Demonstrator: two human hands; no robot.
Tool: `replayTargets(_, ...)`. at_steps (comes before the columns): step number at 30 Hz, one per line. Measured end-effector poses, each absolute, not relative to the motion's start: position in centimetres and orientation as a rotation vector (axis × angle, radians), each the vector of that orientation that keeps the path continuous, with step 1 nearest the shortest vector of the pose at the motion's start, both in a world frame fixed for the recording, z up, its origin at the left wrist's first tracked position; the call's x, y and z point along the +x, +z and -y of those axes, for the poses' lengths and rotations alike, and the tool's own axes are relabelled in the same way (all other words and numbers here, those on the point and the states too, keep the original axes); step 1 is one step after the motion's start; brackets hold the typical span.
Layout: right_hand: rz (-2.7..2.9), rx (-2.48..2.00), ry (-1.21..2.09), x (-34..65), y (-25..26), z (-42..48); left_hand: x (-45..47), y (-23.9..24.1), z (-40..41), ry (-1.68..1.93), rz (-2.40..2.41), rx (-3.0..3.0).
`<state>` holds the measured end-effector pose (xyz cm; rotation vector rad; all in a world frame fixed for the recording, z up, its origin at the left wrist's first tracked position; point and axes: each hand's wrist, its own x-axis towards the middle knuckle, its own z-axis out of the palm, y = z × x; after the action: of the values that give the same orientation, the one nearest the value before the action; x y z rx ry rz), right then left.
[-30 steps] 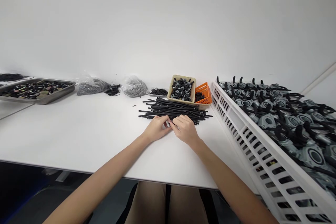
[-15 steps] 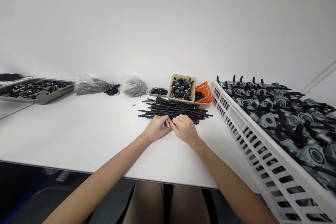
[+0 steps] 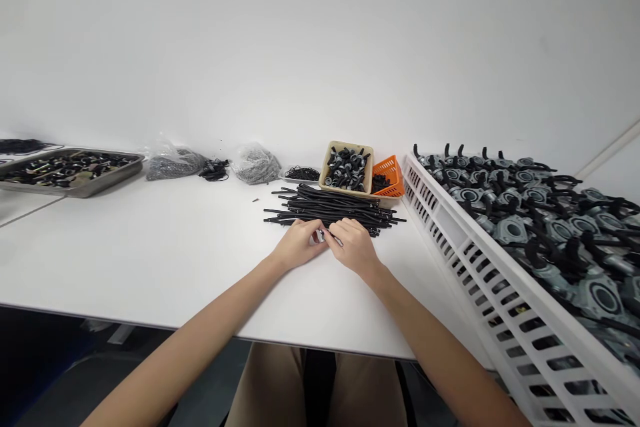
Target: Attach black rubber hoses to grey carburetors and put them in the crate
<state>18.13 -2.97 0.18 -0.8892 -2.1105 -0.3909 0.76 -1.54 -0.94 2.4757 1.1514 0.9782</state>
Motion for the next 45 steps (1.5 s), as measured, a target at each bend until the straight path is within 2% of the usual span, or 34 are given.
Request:
replayTargets(37, 2.082, -0.925, -0.329, 18.27, 0.0, 2.9, 0.79, -0.63, 1.71, 0.993, -1.149, 2.453)
replayTargets(41, 2.013, -1.014, -0.196, 18.42, 0.1, 2.97, 0.72, -0.33, 1.89, 1.029, -1.149, 2.439)
replayTargets(45, 1.878, -1.18, 0.199, 18.5, -0.04, 2.78, 0.68, -0.16, 2.0, 1.14, -1.164, 2.393)
